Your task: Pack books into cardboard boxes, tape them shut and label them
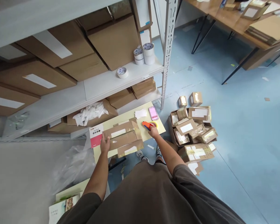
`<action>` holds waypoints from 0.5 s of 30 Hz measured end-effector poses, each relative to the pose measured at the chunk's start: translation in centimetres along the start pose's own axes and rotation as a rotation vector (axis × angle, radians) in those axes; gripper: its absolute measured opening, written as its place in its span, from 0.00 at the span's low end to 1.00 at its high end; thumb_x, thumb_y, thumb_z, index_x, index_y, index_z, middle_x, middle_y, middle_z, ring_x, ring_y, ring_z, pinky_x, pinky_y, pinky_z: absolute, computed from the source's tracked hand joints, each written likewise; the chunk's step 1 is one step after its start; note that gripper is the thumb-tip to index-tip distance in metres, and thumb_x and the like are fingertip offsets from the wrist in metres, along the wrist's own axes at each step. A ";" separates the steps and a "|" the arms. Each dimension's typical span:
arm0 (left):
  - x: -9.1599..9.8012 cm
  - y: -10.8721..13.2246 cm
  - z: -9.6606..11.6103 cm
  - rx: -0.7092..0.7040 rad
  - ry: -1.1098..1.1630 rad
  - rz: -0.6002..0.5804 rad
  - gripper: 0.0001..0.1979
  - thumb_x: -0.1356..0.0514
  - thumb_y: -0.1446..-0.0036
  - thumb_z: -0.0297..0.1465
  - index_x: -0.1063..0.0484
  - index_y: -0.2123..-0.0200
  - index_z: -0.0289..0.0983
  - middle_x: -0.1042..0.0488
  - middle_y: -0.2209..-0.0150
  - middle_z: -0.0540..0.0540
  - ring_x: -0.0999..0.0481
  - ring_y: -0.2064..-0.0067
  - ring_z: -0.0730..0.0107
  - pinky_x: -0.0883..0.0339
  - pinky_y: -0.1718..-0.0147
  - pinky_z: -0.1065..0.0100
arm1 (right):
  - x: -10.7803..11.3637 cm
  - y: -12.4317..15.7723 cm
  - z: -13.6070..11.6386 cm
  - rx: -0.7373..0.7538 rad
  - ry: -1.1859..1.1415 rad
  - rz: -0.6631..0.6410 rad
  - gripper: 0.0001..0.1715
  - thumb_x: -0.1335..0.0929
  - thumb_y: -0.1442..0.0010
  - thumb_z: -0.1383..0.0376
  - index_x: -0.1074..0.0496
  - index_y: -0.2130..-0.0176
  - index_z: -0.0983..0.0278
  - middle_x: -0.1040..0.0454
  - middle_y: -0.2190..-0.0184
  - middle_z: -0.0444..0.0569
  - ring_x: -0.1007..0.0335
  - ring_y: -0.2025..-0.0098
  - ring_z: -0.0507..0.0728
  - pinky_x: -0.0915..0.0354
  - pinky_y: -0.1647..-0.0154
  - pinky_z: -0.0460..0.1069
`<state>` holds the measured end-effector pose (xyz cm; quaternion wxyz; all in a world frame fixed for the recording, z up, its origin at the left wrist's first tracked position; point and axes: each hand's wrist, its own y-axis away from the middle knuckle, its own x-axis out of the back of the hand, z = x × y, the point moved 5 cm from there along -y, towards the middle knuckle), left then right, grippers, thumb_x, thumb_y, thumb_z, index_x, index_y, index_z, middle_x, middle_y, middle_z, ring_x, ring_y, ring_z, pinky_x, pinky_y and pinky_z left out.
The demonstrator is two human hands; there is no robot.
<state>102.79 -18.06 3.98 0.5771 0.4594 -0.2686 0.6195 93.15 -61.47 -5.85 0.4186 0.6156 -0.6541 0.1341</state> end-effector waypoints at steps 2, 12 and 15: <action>0.1 0.2 0.1 0.044 -0.007 0.006 0.37 0.48 0.27 0.45 0.50 0.20 0.42 0.37 0.25 0.41 0.31 0.28 0.47 0.35 0.31 0.50 | -0.3 -0.8 -0.1 -0.003 0.021 -0.030 0.20 0.29 0.36 0.69 0.24 0.45 0.68 0.20 0.45 0.61 0.25 0.45 0.64 0.33 0.44 0.52; 0.4 1.0 1.0 0.133 -0.068 0.053 0.36 0.53 0.26 0.54 0.40 0.23 0.45 0.30 0.29 0.41 0.25 0.33 0.45 0.31 0.35 0.47 | -0.4 -2.1 -0.3 -0.154 0.195 -0.245 0.23 0.31 0.28 0.61 0.29 0.40 0.73 0.22 0.45 0.71 0.23 0.43 0.69 0.36 0.43 0.56; 0.2 1.1 1.1 0.156 -0.066 0.045 0.35 0.54 0.25 0.53 0.40 0.23 0.47 0.28 0.30 0.42 0.24 0.35 0.43 0.30 0.36 0.46 | 0.7 -0.9 -0.4 -0.133 0.122 -0.178 0.26 0.34 0.26 0.58 0.34 0.37 0.72 0.23 0.44 0.71 0.23 0.45 0.71 0.34 0.46 0.57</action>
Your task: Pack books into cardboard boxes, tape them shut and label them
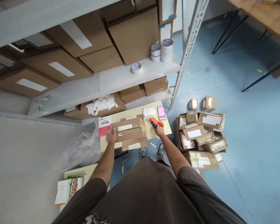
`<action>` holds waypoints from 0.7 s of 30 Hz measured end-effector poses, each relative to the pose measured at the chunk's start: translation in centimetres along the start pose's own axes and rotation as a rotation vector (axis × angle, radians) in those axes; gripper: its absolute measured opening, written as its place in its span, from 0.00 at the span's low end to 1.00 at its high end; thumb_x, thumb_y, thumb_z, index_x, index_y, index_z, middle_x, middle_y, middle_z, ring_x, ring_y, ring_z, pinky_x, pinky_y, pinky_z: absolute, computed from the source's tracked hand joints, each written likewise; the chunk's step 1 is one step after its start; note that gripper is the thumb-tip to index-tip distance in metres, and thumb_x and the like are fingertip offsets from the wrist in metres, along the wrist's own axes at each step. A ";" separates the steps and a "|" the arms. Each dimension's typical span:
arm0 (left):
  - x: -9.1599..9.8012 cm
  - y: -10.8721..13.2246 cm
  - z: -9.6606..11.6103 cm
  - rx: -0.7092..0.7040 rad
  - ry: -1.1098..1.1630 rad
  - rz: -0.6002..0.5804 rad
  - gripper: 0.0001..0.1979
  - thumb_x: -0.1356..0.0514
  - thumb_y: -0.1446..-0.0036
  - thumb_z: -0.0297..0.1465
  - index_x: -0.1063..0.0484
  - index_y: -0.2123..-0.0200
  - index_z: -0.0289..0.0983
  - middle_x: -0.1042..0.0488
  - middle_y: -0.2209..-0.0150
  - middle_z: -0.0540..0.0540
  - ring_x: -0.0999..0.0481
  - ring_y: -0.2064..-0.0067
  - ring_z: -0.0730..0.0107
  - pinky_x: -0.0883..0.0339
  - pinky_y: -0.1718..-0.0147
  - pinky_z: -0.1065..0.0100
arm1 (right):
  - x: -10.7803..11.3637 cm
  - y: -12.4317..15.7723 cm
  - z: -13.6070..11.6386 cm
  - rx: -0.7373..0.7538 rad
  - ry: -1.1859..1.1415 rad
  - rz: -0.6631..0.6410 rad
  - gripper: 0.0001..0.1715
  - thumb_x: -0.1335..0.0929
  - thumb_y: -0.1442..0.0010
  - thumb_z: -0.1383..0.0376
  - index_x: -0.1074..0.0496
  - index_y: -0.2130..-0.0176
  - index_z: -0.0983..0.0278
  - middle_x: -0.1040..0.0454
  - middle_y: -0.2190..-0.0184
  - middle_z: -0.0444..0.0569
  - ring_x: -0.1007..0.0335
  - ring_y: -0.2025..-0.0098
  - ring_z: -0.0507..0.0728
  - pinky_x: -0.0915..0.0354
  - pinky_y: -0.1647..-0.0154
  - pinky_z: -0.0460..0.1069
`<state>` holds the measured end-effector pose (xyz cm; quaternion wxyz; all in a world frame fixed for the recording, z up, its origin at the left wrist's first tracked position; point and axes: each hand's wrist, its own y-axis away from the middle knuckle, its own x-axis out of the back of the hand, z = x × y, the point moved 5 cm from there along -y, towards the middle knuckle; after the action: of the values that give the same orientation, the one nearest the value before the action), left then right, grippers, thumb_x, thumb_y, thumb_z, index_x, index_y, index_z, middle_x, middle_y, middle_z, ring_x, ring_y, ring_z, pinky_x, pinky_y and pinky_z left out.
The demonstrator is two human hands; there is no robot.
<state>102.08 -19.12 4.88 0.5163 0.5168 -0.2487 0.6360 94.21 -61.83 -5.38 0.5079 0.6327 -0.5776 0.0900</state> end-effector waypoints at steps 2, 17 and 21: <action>-0.1 0.0 0.0 0.001 0.007 0.003 0.35 0.54 0.25 0.53 0.40 0.23 0.47 0.26 0.32 0.42 0.23 0.36 0.43 0.30 0.36 0.46 | 0.9 1.4 0.1 0.024 -0.120 0.076 0.26 0.34 0.28 0.56 0.33 0.38 0.69 0.22 0.46 0.68 0.22 0.48 0.72 0.32 0.49 0.58; -0.7 0.8 -0.6 -0.061 0.232 0.040 0.28 0.54 0.22 0.43 0.31 0.27 0.42 0.23 0.35 0.37 0.21 0.39 0.50 0.30 0.40 0.55 | 3.6 8.2 -17.8 0.340 -0.799 0.005 0.35 0.25 0.48 0.33 0.28 0.66 0.61 0.27 0.76 0.46 0.30 0.74 0.56 0.34 0.75 0.49; -0.8 0.8 -0.9 -0.086 0.264 0.047 0.27 0.52 0.23 0.40 0.31 0.28 0.41 0.23 0.37 0.34 0.21 0.41 0.51 0.28 0.44 0.58 | 0.3 8.2 -22.6 0.412 -0.642 -0.157 0.36 0.27 0.48 0.32 0.28 0.67 0.60 0.26 0.76 0.46 0.28 0.73 0.58 0.33 0.75 0.49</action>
<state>100.96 -18.97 4.00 0.5514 0.3999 -0.2176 0.6991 98.27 -43.67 9.81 0.1688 0.7597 -0.6269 -0.0377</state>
